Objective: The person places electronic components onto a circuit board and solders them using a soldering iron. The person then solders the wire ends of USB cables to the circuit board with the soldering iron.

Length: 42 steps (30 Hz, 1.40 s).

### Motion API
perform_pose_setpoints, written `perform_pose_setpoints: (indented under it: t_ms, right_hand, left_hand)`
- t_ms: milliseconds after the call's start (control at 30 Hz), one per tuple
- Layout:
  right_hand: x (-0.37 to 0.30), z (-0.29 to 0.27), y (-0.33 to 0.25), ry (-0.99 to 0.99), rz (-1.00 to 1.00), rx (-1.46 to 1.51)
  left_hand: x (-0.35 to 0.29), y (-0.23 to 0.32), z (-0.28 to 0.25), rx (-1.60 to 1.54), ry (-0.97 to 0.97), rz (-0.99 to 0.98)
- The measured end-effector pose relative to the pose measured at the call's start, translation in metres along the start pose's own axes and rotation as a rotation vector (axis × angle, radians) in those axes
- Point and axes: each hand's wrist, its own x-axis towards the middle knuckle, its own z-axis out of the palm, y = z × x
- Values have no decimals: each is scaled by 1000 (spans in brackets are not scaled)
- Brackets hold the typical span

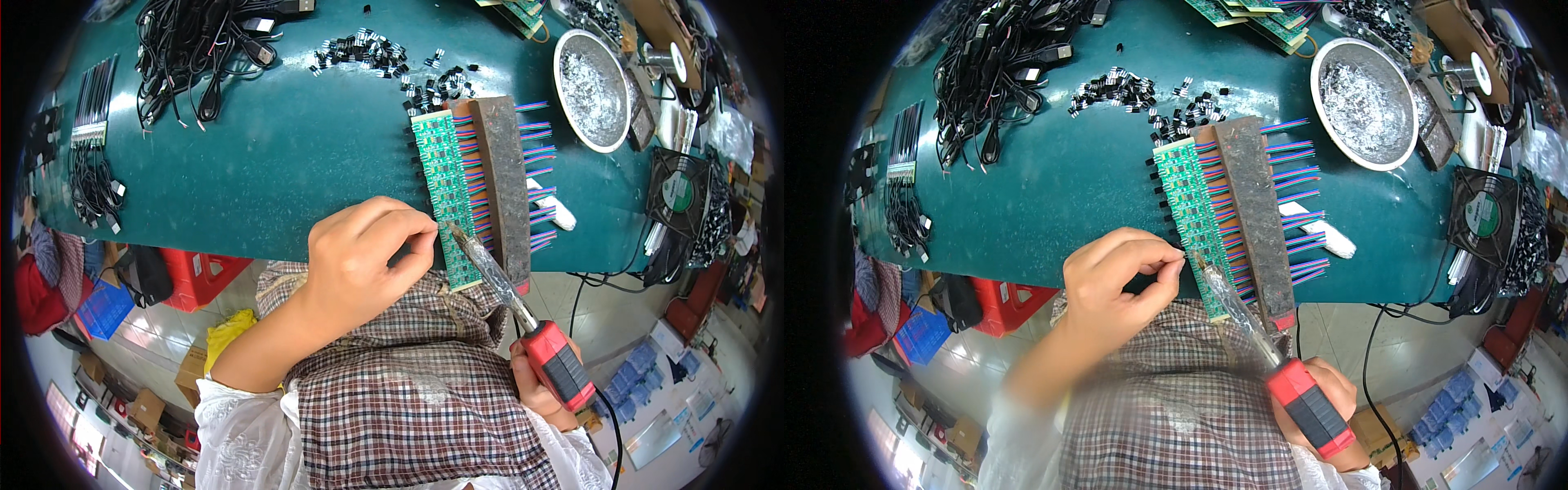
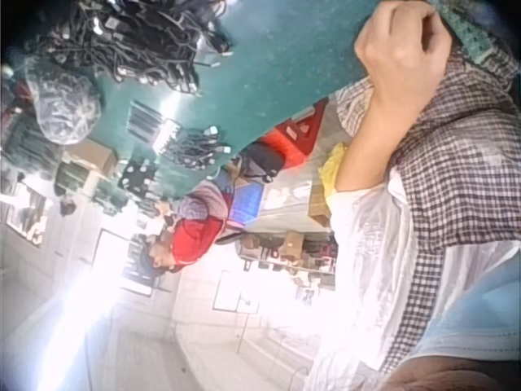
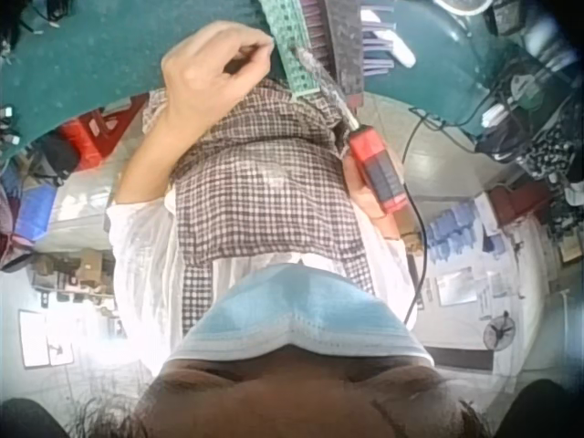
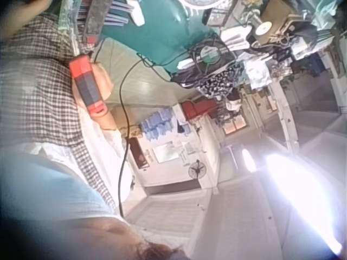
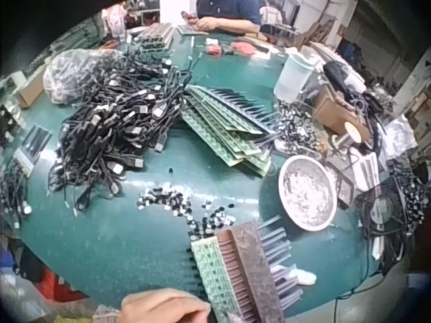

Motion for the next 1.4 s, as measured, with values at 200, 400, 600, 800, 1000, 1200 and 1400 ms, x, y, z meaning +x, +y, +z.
perform_pose_setpoints:
  t_ms: [200, 400, 600, 800, 1000, 1200, 1400]
  right_hand:
    - [6, 0, 10, -34, -237, -77]
    - [6, 5, -1, 16, -64, 7]
    - [12, 1, 3, -22, -187, -50]
    - [7, -2, 7, -50, -231, -68]
    - [9, -1, 8, -47, -261, -63]
    - [8, -2, 8, -42, -257, -99]
    - [6, -2, 8, -37, -233, -82]
  left_hand:
    - [1, 0, -1, 9, 0, 6]
    - [1, 1, -1, 11, -5, 5]
    - [1, 0, -1, 21, -4, 6]
    - [2, 1, -1, 17, -9, 4]
    - [1, 0, 0, 21, -6, 2]
    - [1, 0, 0, 31, -14, 2]
    - [0, 1, -1, 30, -5, -1]
